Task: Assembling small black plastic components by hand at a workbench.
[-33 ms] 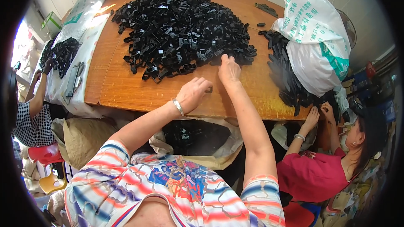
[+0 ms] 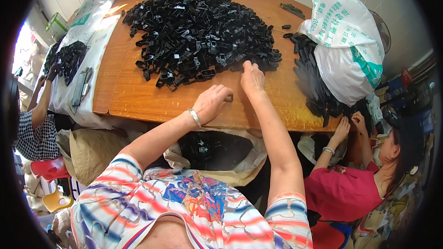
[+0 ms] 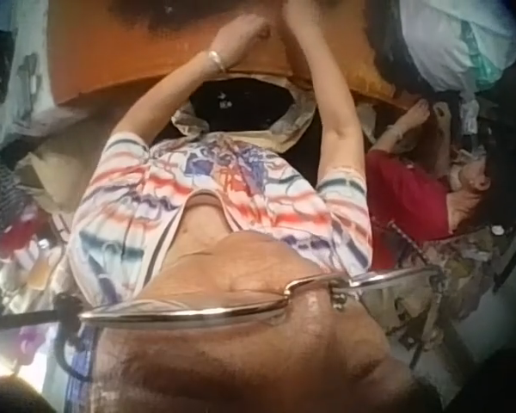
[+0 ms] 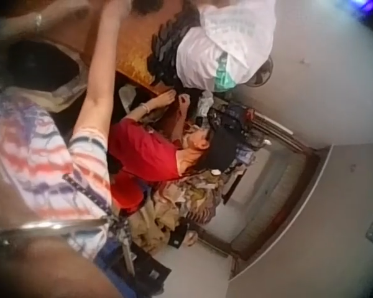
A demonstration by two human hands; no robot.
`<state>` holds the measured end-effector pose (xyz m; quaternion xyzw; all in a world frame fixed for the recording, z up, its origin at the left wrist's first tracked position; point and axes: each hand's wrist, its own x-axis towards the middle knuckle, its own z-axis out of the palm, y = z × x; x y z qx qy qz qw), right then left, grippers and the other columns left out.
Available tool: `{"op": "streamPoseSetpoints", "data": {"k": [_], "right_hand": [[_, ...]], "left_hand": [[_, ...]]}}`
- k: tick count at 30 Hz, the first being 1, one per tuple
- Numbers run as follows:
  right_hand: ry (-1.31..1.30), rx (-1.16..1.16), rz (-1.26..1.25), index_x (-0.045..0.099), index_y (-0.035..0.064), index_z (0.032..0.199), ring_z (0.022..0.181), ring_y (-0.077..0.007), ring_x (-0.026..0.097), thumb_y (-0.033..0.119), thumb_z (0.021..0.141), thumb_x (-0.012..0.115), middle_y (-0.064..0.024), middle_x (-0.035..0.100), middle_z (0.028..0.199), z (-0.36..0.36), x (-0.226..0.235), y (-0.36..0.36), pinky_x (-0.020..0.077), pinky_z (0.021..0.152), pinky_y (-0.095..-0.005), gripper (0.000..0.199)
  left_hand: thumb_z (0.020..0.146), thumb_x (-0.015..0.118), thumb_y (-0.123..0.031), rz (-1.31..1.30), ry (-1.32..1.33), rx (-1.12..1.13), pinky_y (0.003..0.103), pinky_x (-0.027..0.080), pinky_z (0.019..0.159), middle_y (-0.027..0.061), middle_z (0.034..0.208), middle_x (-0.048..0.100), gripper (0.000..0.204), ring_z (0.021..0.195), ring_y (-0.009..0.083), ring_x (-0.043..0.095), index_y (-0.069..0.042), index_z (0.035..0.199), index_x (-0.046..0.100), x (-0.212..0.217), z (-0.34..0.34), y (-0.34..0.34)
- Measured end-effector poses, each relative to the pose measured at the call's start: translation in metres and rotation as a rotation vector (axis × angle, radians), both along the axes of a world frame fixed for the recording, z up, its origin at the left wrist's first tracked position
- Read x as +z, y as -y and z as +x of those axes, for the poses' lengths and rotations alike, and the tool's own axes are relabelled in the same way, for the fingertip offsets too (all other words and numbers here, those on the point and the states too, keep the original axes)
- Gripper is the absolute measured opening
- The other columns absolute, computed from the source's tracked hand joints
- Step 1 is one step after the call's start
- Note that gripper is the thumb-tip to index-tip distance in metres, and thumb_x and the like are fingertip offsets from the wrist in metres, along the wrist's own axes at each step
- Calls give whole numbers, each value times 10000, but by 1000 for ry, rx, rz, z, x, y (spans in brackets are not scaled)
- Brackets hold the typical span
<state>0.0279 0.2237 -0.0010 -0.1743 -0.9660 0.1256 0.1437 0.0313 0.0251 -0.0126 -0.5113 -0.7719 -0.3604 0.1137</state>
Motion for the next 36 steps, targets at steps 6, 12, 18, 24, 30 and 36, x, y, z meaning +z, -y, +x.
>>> {"op": "streamPoseSetpoints", "data": {"k": [6, 12, 18, 24, 30, 36], "right_hand": [[100, 62, -779, 691, 6, 945, 841, -361, 674, 30, 830, 673, -195, 664, 943, 61, 17, 5, 540, 761, -423, 118], [-131, 293, -325, 688, -10, 1000, 817, -282, 658, 3, 836, 680, -148, 629, 933, 85, 4, 11, 529, 724, -351, 165], [-128, 348, -244, 675, 15, 1016, 872, -357, 631, -6, 786, 705, -149, 620, 968, 95, 13, 22, 521, 768, -416, 233], [-249, 466, -238, 681, 28, 971, 844, -362, 628, -13, 779, 703, -148, 609, 946, 85, 24, 53, 527, 724, -414, 198], [-88, 497, -157, 680, 1, 1045, 843, -340, 632, -13, 798, 695, -148, 612, 938, 82, 20, 59, 531, 731, -391, 248], [-279, 459, 121, 663, 68, 1075, 947, -327, 601, 53, 797, 684, -123, 592, 963, 89, 7, 61, 522, 751, -420, 280]], "left_hand": [[706, 749, -16, 65, 204, 34, 411, 500, 832, 154, 1066, 555, 480, 999, 354, 574, -53, 1137, 541, 11, -1, 22], [736, 786, -109, 26, 125, 110, 400, 471, 883, 114, 1027, 573, 315, 1010, 316, 537, -41, 1008, 642, -7, -11, 19], [743, 783, -134, -29, 199, 118, 386, 471, 868, 98, 990, 585, 265, 978, 307, 535, -55, 969, 671, -6, -9, 21], [742, 781, -143, -53, 206, 122, 382, 471, 860, 95, 964, 584, 247, 967, 300, 533, -56, 955, 689, -4, -11, 21], [740, 773, -164, -102, 235, 117, 386, 481, 873, 98, 975, 606, 240, 1001, 299, 545, -60, 946, 706, 0, -12, 20], [750, 766, -211, -101, 194, 169, 403, 486, 872, 102, 980, 616, 235, 997, 307, 560, -67, 929, 715, -4, -10, 11]]}}
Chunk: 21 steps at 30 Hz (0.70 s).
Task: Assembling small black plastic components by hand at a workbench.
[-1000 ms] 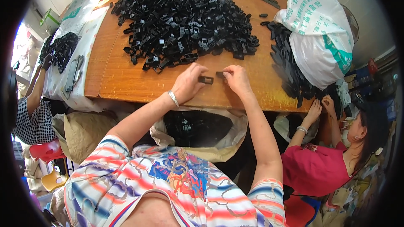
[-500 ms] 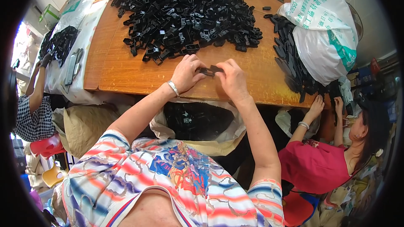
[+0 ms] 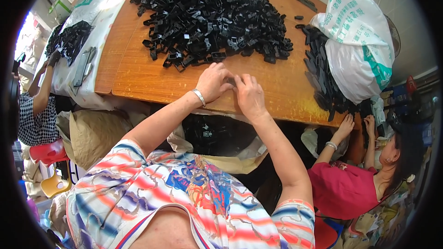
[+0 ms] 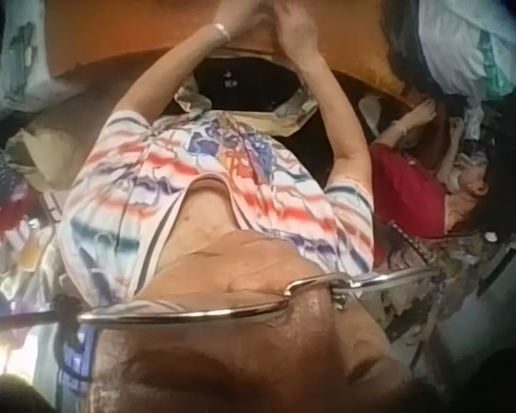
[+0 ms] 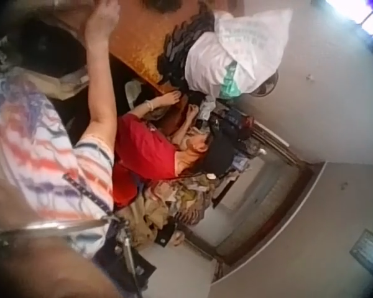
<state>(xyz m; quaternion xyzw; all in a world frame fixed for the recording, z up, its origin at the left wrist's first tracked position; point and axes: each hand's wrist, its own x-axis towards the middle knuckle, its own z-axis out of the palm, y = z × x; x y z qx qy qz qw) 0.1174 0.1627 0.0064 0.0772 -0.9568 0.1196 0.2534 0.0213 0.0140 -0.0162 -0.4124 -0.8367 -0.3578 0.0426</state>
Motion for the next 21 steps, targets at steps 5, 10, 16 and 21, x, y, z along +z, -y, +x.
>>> {"op": "streamPoseSetpoints", "data": {"k": [5, 10, 16, 21], "right_hand": [[283, -18, -184, 691, 64, 1028, 837, -357, 643, 113, 800, 716, -134, 621, 938, 41, 15, 10, 531, 721, -439, 235], [317, 138, -237, 698, 87, 991, 825, -354, 652, 177, 787, 748, -135, 629, 933, 76, 10, 25, 542, 701, -409, 229], [36, -182, -213, 697, 59, 1008, 860, -358, 647, 81, 834, 684, -152, 621, 978, -4, 9, -53, 532, 739, -439, 176], [78, -381, -91, 675, 82, 1115, 999, -354, 605, 37, 840, 662, -138, 572, 1078, -52, -7, -96, 516, 825, -451, 279]], "left_hand": [[736, 769, -205, 8, -92, -82, 397, 498, 870, 89, 1000, 605, 327, 1010, 292, 567, -90, 1029, 679, 18, -13, 19], [753, 757, -138, -167, -349, 186, 373, 507, 821, 112, 1010, 590, 296, 1003, 295, 554, -47, 1017, 658, 38, -45, 16], [766, 748, -128, -205, -374, 189, 378, 509, 790, 98, 985, 593, 232, 990, 283, 572, -57, 956, 636, 30, -46, 8], [792, 733, -107, 65, -222, 81, 393, 503, 780, 110, 975, 597, 216, 928, 302, 591, -63, 978, 631, 37, -20, 3]]}}
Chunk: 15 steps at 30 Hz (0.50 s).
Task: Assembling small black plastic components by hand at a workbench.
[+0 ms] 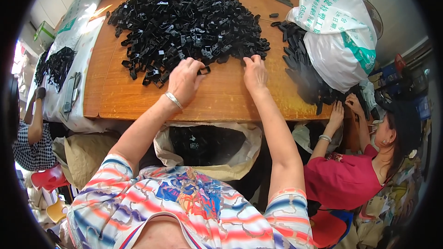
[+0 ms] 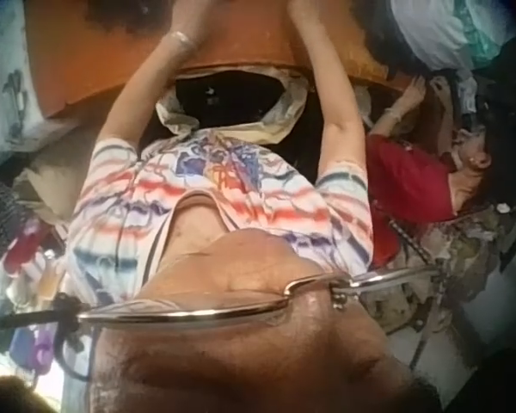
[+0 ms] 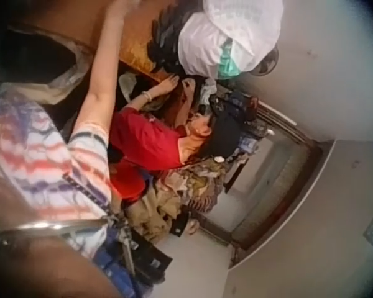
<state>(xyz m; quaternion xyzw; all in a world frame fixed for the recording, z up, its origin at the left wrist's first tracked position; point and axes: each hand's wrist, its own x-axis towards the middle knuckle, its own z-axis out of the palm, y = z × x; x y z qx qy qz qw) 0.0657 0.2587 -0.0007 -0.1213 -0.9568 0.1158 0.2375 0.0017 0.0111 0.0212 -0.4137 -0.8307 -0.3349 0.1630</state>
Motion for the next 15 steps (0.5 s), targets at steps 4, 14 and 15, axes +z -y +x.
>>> {"op": "streamPoseSetpoints", "data": {"k": [4, 14, 15], "right_hand": [[102, -21, 102, 660, 97, 1168, 1022, -360, 597, 87, 881, 637, -157, 581, 1056, -5, 2, 2, 515, 831, -449, 288], [341, 16, -438, 674, 74, 1138, 978, -367, 654, 195, 941, 589, -200, 687, 1038, 47, 14, 20, 513, 814, -460, 246], [317, 20, -480, 680, 75, 1123, 985, -371, 652, 215, 939, 595, -204, 685, 1053, 50, 10, 17, 514, 824, -458, 246]], "left_hand": [[794, 750, -166, -73, 147, -41, 398, 509, 769, 117, 937, 605, 302, 908, 307, 610, -62, 1032, 595, -16, 27, -10], [778, 689, -98, -91, 145, -211, 379, 503, 784, 118, 998, 600, 315, 952, 318, 579, -98, 1085, 618, -19, 41, -9], [765, 677, -72, -154, -32, -196, 374, 503, 779, 111, 1009, 587, 307, 962, 311, 563, -108, 1068, 639, -17, 36, -11]]}}
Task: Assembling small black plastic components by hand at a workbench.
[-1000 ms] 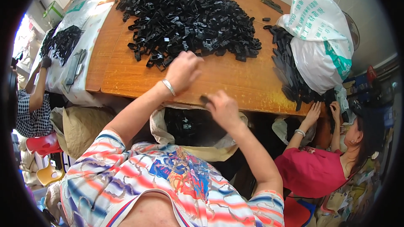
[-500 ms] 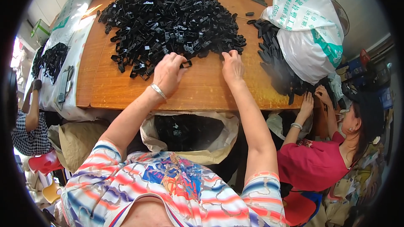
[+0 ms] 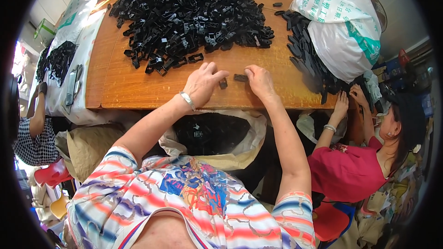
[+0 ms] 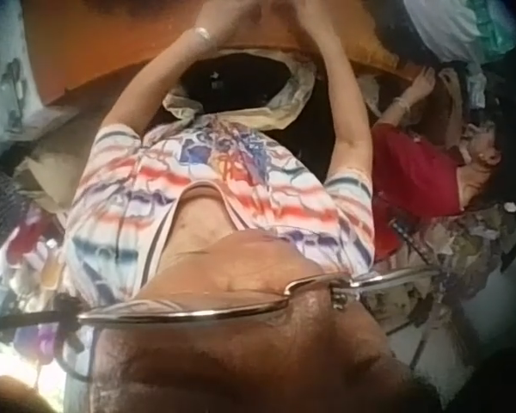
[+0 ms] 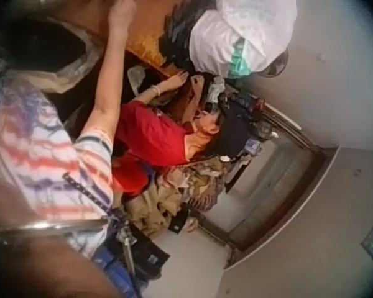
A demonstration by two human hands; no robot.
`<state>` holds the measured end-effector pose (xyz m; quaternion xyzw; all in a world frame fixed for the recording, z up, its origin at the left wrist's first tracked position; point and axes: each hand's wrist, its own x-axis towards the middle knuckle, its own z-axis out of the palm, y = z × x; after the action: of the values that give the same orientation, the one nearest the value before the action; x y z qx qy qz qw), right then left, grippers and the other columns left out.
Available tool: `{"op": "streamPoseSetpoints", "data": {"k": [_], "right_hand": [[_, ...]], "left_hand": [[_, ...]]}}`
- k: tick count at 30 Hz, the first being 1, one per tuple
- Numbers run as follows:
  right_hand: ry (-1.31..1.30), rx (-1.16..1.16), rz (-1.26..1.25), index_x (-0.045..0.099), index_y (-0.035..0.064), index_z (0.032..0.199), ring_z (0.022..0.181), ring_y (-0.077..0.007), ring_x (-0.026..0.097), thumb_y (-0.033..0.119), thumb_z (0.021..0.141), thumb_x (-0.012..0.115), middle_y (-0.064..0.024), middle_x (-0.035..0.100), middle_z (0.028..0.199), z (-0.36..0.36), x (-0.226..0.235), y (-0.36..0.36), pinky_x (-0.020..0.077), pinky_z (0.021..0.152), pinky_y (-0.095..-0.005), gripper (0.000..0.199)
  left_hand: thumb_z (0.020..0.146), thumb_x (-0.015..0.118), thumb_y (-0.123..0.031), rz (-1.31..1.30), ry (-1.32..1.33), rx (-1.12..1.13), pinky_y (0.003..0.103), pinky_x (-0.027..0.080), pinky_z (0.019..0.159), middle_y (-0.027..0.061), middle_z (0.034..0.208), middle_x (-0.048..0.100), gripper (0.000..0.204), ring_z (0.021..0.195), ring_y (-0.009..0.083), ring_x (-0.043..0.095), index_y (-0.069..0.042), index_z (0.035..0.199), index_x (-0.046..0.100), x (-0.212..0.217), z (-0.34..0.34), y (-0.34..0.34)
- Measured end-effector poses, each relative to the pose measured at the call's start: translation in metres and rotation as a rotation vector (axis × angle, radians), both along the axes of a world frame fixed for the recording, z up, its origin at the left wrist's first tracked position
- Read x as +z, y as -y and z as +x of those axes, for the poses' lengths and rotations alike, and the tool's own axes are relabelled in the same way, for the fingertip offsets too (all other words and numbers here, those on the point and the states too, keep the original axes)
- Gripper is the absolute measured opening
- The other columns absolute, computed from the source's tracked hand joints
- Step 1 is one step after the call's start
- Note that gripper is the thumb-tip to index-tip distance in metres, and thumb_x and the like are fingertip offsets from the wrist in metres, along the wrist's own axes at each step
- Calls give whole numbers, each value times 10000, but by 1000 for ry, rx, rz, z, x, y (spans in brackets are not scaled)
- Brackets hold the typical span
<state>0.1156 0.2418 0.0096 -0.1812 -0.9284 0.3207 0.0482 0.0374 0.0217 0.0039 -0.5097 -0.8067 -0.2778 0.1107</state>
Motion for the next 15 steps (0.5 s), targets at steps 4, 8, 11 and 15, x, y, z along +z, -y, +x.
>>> {"op": "streamPoseSetpoints", "data": {"k": [4, 8, 11, 15], "right_hand": [[-153, 60, 266, 682, 83, 1115, 996, -370, 646, 254, 910, 646, -193, 672, 1087, 9, -1, 5, 519, 843, -448, 270], [-37, 117, 356, 654, 56, 1161, 961, -366, 642, 215, 869, 709, -142, 615, 1098, 17, 26, 36, 517, 826, -441, 336], [-84, 217, 351, 669, 52, 1117, 948, -367, 643, 127, 834, 728, -139, 633, 1054, 22, 20, 29, 520, 813, -431, 299], [-180, 176, 325, 680, 60, 1055, 923, -366, 639, 80, 785, 744, -143, 629, 997, 21, 4, 32, 525, 778, -431, 278]], "left_hand": [[727, 678, -39, -91, -62, -41, 367, 501, 782, 93, 1017, 565, 297, 980, 296, 533, -111, 1015, 672, -1, -13, -7], [773, 634, -70, -63, -35, -48, 380, 503, 804, 116, 1007, 556, 160, 993, 302, 540, -83, 928, 675, 0, -16, 3], [770, 677, -82, -18, 78, -14, 378, 506, 828, 113, 1016, 563, 165, 1008, 302, 544, -74, 935, 682, -3, -14, 7], [757, 733, -107, 13, 284, 38, 380, 506, 863, 101, 999, 588, 213, 1027, 296, 555, -64, 962, 691, -8, -14, 9]]}}
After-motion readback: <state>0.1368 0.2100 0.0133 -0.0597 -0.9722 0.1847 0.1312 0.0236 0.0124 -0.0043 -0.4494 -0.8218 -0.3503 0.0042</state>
